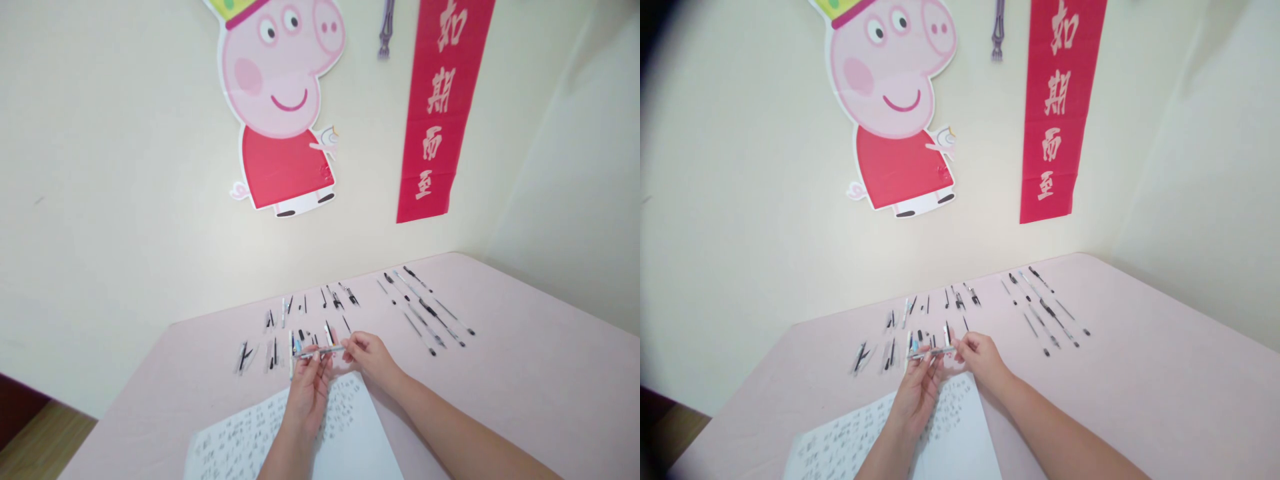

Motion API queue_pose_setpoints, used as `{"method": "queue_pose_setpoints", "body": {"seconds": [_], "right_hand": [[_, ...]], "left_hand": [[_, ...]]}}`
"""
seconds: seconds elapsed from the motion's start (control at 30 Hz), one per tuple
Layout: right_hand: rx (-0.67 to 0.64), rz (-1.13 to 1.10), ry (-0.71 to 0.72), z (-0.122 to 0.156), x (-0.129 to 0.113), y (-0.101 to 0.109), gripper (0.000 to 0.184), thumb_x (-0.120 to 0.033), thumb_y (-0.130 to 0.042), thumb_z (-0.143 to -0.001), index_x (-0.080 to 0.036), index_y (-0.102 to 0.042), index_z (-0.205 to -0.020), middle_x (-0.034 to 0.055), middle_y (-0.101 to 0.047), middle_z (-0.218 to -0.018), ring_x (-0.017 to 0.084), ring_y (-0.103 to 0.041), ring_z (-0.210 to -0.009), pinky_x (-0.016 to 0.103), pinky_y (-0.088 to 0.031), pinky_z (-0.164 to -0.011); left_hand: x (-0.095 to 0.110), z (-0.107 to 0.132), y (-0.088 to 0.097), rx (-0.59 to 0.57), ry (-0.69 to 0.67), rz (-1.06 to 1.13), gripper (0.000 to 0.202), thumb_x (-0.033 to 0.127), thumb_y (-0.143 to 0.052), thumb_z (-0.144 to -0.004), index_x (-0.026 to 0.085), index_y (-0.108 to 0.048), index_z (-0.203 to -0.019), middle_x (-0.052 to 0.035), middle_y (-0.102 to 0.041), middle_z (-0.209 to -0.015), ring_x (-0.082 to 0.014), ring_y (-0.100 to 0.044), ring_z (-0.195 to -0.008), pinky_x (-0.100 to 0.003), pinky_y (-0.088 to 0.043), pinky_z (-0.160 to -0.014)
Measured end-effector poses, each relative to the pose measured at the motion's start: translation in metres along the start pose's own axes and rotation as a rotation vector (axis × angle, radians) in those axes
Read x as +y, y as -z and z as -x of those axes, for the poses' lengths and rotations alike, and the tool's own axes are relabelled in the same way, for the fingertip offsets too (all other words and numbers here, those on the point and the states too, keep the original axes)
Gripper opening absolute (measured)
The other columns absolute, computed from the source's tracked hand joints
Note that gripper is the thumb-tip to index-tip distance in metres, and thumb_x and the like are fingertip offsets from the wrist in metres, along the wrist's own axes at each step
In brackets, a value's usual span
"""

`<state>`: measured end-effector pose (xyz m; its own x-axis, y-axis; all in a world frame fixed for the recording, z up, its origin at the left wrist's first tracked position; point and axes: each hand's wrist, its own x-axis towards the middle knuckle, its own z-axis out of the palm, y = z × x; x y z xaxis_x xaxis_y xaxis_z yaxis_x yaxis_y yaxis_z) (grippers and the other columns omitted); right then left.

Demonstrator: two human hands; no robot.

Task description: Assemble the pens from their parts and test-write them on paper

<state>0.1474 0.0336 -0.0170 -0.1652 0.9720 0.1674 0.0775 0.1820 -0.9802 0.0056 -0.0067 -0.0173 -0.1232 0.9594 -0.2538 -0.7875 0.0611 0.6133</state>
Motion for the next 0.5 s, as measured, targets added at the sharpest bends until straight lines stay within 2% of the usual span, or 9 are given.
{"method": "queue_pose_setpoints", "body": {"seconds": [0.17,0.27,0.4,0.5], "right_hand": [[-0.027,0.015,-0.041,-0.0001,-0.0011,0.0009,0.051,-0.061,-0.047,-0.077,-0.016,-0.054,-0.054,0.0026,-0.057,-0.050,0.012,-0.051,-0.047,0.024,-0.039,-0.050],[-0.033,0.017,-0.018,0.0005,-0.0039,0.0016,0.052,-0.061,-0.042,-0.079,-0.015,-0.056,-0.058,0.0037,-0.059,-0.054,0.014,-0.053,-0.052,0.025,-0.040,-0.053],[-0.031,-0.012,0.029,0.0018,-0.0079,0.0033,0.038,-0.052,-0.046,-0.081,-0.017,-0.054,-0.069,0.0023,-0.059,-0.065,0.014,-0.054,-0.061,0.025,-0.041,-0.056],[-0.026,0.026,0.068,0.0020,-0.0075,0.0040,0.024,-0.041,-0.050,-0.079,-0.018,-0.052,-0.071,0.0007,-0.057,-0.068,0.014,-0.052,-0.063,0.025,-0.040,-0.058]], "left_hand": [[0.0001,-0.0001,-0.0003,-0.002,0.009,-0.010,0.015,0.002,-0.056,-0.077,0.014,-0.060,-0.083,-0.0048,-0.069,-0.080,-0.0106,-0.066,-0.073,-0.021,-0.054,-0.072],[0.0003,-0.0008,-0.0008,0.025,0.009,-0.005,0.015,0.001,-0.054,-0.078,0.014,-0.060,-0.083,-0.0046,-0.068,-0.079,-0.0102,-0.066,-0.071,-0.021,-0.054,-0.070],[0.0010,-0.0020,-0.0019,0.090,-0.008,0.015,0.017,0.000,-0.050,-0.081,0.014,-0.060,-0.082,-0.0040,-0.068,-0.076,-0.0092,-0.065,-0.068,-0.020,-0.054,-0.068],[0.0011,-0.0025,-0.0020,0.097,-0.008,0.013,0.018,0.001,-0.049,-0.081,0.015,-0.060,-0.083,-0.0044,-0.068,-0.076,-0.0097,-0.066,-0.069,-0.020,-0.055,-0.068]]}}
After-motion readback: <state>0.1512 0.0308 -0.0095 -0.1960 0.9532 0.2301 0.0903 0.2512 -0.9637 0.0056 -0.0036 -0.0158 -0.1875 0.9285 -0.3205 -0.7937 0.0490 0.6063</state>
